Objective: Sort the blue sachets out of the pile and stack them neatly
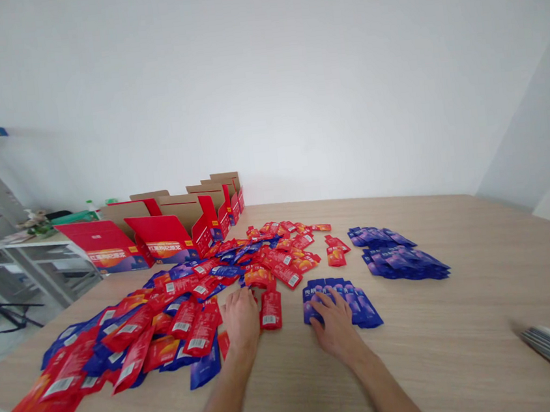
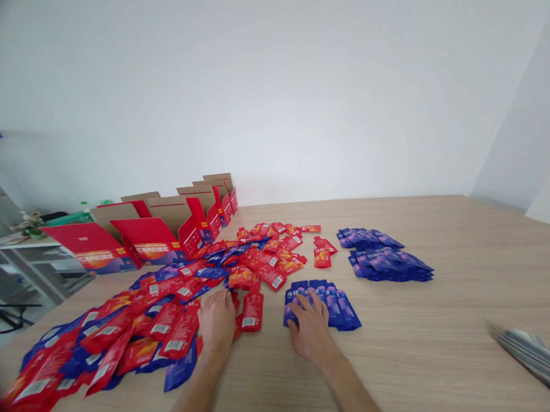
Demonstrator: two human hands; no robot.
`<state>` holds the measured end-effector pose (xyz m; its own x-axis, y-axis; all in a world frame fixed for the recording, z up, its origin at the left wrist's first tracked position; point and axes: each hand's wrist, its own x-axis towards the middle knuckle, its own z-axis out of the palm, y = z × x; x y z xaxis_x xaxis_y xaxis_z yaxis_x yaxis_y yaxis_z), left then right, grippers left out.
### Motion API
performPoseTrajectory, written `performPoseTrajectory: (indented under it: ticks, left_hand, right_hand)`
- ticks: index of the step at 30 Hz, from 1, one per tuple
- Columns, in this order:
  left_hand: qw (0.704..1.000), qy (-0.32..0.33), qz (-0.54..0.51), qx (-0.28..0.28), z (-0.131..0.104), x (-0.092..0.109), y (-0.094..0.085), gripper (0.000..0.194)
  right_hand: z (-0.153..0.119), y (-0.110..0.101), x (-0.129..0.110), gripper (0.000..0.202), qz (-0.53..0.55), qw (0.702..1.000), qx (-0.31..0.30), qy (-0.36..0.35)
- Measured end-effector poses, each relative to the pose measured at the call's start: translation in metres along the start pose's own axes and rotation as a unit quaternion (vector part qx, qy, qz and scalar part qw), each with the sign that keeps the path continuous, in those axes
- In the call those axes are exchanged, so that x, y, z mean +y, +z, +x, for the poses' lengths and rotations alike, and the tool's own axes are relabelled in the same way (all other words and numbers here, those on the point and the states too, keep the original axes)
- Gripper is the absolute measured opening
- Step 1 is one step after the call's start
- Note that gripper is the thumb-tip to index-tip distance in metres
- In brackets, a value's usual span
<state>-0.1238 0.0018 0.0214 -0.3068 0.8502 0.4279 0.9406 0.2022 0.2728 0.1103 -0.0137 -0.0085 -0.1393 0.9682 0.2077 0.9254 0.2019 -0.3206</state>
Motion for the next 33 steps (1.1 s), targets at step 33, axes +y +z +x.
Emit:
performPoseTrajectory:
  ticks: [33]
  left_hand:
    - [0.938, 0.229, -0.178, -0.19, -0.06, 0.074, 0.039, 0.054]
  right_hand:
    - [-0.005, 0.0, 0.021, 0.047, -0.012, 0.999, -0.033, 0.03]
